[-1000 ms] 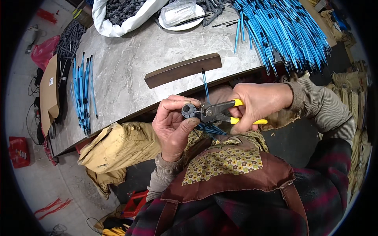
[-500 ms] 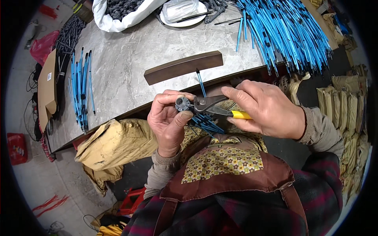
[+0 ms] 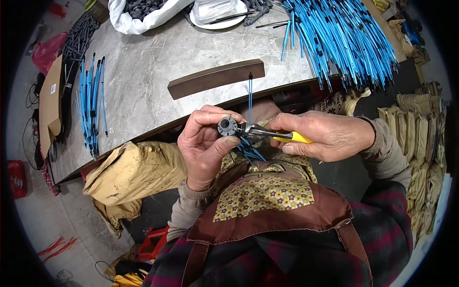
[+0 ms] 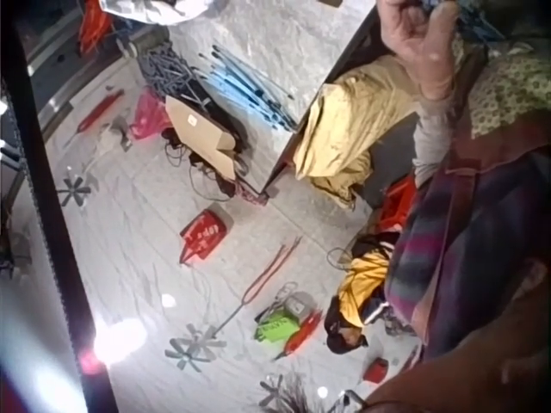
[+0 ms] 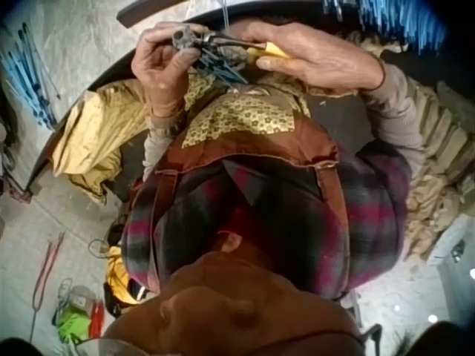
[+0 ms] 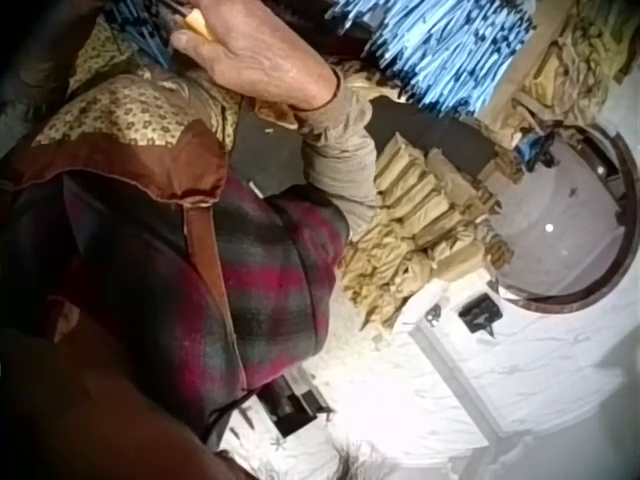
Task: Bundling and crimping blue electrical wires into a connector base using pliers.
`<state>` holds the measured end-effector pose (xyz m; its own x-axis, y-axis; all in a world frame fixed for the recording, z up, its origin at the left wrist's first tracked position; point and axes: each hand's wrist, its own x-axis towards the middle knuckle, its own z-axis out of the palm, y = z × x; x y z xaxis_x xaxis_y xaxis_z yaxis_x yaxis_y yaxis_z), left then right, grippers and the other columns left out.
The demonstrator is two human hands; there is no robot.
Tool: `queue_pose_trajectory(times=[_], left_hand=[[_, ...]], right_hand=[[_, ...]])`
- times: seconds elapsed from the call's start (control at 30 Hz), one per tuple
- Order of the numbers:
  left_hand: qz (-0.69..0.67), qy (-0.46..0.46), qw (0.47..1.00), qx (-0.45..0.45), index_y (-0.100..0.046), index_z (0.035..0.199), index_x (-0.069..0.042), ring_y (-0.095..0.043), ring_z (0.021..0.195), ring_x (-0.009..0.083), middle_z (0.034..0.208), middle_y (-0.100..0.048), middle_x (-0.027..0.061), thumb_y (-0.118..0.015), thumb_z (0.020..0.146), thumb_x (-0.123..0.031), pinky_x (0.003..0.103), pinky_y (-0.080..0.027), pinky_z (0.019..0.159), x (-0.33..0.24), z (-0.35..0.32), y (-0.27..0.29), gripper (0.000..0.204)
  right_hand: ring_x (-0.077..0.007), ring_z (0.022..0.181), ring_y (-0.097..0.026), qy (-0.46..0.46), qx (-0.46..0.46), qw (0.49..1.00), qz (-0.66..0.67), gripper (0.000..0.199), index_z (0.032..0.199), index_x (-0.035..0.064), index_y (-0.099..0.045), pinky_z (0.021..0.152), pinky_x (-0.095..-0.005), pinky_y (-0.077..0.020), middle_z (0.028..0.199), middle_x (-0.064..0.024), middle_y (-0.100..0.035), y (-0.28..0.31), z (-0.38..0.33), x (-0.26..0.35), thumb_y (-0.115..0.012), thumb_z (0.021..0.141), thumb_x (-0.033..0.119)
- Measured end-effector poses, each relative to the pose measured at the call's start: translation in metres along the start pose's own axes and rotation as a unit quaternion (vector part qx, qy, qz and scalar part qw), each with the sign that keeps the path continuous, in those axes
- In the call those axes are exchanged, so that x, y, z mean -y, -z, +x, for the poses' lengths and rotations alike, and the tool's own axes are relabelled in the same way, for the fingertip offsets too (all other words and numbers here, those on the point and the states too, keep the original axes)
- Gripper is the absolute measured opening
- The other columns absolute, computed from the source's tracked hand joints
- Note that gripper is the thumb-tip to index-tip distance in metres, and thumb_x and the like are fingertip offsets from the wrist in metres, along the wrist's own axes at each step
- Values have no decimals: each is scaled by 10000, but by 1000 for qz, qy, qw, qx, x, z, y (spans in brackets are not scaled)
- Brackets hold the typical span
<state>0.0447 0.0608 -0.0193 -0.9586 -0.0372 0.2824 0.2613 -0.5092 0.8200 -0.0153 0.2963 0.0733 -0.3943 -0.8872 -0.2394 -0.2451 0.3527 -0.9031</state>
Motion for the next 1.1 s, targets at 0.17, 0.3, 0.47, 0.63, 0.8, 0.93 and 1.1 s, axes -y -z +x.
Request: queue_pose_trajectory(times=[0.17, 0.3, 0.47, 0.63, 0.8, 0.93, 1.1], left_hand=[[-12, -13, 999, 34, -574, 1089, 7, -648, 958, 251, 1081, -612, 160, -747, 751, 95, 331, -538, 884, -1, 0, 4, 390], [8, -6, 1000, 20, -579, 1081, 7, -646, 960, 237, 1079, -616, 157, -750, 747, 94, 313, -529, 884, -2, -2, 7, 385], [3, -1, 1000, 8, -580, 1079, 8, -645, 958, 226, 1077, -620, 152, -755, 741, 93, 298, -522, 882, -1, -1, 6, 390], [-7, 9, 1000, -18, -581, 1075, 10, -645, 957, 227, 1067, -625, 149, -753, 747, 87, 304, -521, 885, -2, -2, 4, 379], [-12, 13, 999, -30, -583, 1066, 13, -646, 970, 232, 1063, -630, 149, -754, 754, 78, 313, -520, 896, -5, 0, 4, 362], [0, 8, 999, -42, -587, 1056, 14, -646, 983, 233, 1060, -632, 147, -757, 757, 71, 317, -519, 903, -7, -2, 5, 349], [11, 7, 999, -46, -591, 1049, 14, -648, 989, 233, 1066, -635, 146, -766, 754, 65, 316, -518, 908, -9, -3, 2, 346]], right_hand=[[-300, 576, -526, -51, 21, 998, -30, 174, 1100, 5, -511, 553, -423, -406, 749, -138, -597, 10, 2, 29, -552, 968, 111], [-239, 536, -528, -127, 51, 988, -70, 238, 1168, 8, -510, 517, -360, -400, 749, -112, -621, 13, 6, 35, -589, 968, 111], [-261, 528, -519, -21, -61, 989, -136, 186, 1107, -1, -521, 512, -376, -397, 723, -126, -597, -15, 8, 4, -585, 960, 94], [-279, 520, -514, 1, -146, 973, -180, 153, 1045, -1, -534, 506, -372, -394, 714, -130, -590, -34, 12, -20, -603, 948, 93], [-248, 523, -527, 50, -183, 970, -152, 142, 997, 11, -527, 509, -358, -404, 701, -120, -599, -42, 22, -30, -604, 961, 124], [-226, 508, -519, 10, -108, 992, -61, 174, 980, 13, -521, 497, -351, -404, 679, -114, -599, -25, 20, -8, -606, 974, 165], [-243, 527, -522, -72, -50, 996, -31, 244, 911, -3, -542, 516, -379, -426, 690, -122, -605, -1, 10, 25, -617, 978, 219]])
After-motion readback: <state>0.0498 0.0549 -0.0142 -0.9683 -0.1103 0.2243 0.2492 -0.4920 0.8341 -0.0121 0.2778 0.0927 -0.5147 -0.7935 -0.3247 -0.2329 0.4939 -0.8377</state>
